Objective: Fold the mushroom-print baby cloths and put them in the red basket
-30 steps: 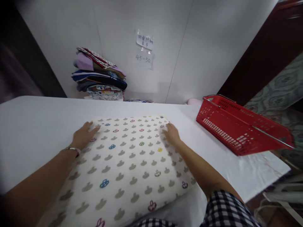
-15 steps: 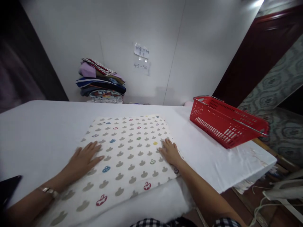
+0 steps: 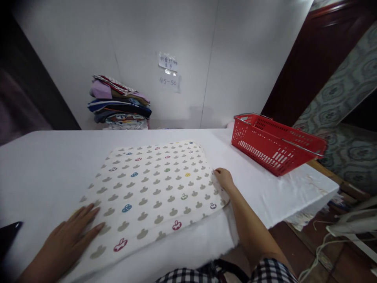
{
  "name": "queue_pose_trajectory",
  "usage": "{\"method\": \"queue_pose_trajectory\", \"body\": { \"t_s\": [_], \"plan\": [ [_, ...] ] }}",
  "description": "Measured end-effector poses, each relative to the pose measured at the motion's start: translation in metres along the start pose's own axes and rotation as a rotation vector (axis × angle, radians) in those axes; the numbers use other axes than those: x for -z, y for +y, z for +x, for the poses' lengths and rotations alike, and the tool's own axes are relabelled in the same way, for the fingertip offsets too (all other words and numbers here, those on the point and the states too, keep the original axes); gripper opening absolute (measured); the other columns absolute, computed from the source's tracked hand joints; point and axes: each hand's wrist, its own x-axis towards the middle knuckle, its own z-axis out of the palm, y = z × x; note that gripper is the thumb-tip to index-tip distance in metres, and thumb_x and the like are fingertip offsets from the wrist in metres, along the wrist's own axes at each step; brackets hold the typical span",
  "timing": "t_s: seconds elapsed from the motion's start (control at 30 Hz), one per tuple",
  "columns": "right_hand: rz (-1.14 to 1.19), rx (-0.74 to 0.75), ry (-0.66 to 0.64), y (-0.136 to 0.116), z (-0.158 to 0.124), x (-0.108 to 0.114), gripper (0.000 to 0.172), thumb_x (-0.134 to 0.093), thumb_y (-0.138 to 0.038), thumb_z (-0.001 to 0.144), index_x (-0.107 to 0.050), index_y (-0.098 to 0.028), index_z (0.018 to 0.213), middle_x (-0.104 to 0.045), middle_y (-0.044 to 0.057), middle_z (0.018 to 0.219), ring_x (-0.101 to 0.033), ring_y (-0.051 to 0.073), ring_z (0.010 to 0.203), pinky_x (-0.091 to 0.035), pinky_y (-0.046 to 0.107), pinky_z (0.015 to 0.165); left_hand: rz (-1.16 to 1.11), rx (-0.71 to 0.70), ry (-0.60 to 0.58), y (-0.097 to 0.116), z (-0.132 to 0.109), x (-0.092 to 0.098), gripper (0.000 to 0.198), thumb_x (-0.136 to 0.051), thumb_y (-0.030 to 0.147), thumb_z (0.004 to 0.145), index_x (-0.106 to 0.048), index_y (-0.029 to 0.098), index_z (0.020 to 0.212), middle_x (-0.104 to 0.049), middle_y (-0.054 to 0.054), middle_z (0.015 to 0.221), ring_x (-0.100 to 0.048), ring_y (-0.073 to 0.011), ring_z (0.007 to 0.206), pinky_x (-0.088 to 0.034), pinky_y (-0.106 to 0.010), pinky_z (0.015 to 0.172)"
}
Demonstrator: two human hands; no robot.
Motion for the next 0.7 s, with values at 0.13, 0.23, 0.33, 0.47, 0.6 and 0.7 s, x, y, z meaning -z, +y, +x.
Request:
{"method": "queue_pose_trajectory", "body": {
  "t_s": [0.13, 0.23, 0.33, 0.47, 0.6, 0.7],
  "plan": [
    [-0.001, 0.011, -0.016, -0.004, 0.007, 0.000, 0.026, -0.047, -0.027, 0.080, -0.071, -0.020, 0.089, -0.070, 0.005, 0.096, -0.062, 0.018, 0.088, -0.041, 0.023, 0.071, 0.035, -0.006, 0.013, 0.003, 0.005, 0.004, 0.068, -0.031, 0.052, 0.077, -0.046, 0.016, 0.132, -0.036, -0.005, 0.144, -0.023, -0.0261, 0.136, -0.024, -0.048, 0.108],
    [0.009, 0.025, -0.052, -0.006, 0.008, -0.001, 0.025, -0.051, -0.033, 0.079, -0.070, -0.020, 0.087, -0.070, 0.005, 0.092, -0.062, 0.018, 0.083, -0.040, 0.024, 0.068, 0.029, -0.013, 0.031, 0.000, 0.006, 0.003, 0.066, -0.033, 0.051, 0.075, -0.050, 0.016, 0.128, -0.041, -0.006, 0.141, -0.027, -0.0265, 0.135, -0.026, -0.048, 0.107],
    [0.013, 0.015, -0.054, -0.007, 0.005, -0.005, 0.026, -0.054, -0.038, 0.077, -0.069, -0.020, 0.089, -0.069, 0.004, 0.089, -0.061, 0.017, 0.078, -0.039, 0.024, 0.064, 0.016, -0.024, 0.063, -0.006, 0.008, 0.001, 0.066, -0.033, 0.053, 0.075, -0.054, 0.016, 0.125, -0.043, -0.007, 0.139, -0.029, -0.0273, 0.134, -0.027, -0.047, 0.108],
    [0.022, 0.022, -0.040, -0.008, 0.000, -0.007, 0.020, -0.057, -0.036, 0.076, -0.066, -0.021, 0.086, -0.068, 0.003, 0.086, -0.058, 0.017, 0.075, -0.035, 0.024, 0.060, -0.031, 0.000, 0.072, -0.016, 0.014, -0.003, 0.065, -0.040, 0.056, 0.071, -0.058, 0.018, 0.121, -0.047, -0.008, 0.136, -0.033, -0.0299, 0.131, -0.028, -0.046, 0.109],
    [0.049, 0.077, -0.024, -0.009, -0.002, -0.007, 0.013, -0.055, -0.029, 0.076, -0.063, -0.020, 0.082, -0.066, 0.002, 0.085, -0.056, 0.015, 0.075, -0.034, 0.023, 0.061, -0.067, 0.057, 0.089, -0.031, 0.019, -0.013, 0.065, -0.043, 0.057, 0.069, -0.060, 0.020, 0.119, -0.046, -0.007, 0.137, -0.032, -0.0287, 0.131, -0.024, -0.040, 0.112],
    [0.069, 0.117, -0.006, -0.011, -0.003, -0.006, 0.009, -0.052, -0.023, 0.077, -0.061, -0.020, 0.079, -0.064, 0.002, 0.088, -0.055, 0.014, 0.077, -0.034, 0.023, 0.064, -0.075, 0.087, 0.123, -0.046, 0.021, -0.026, 0.064, -0.042, 0.062, 0.066, -0.059, 0.033, 0.121, -0.041, 0.006, 0.138, -0.031, -0.0247, 0.132, -0.023, -0.034, 0.112]
  ]
}}
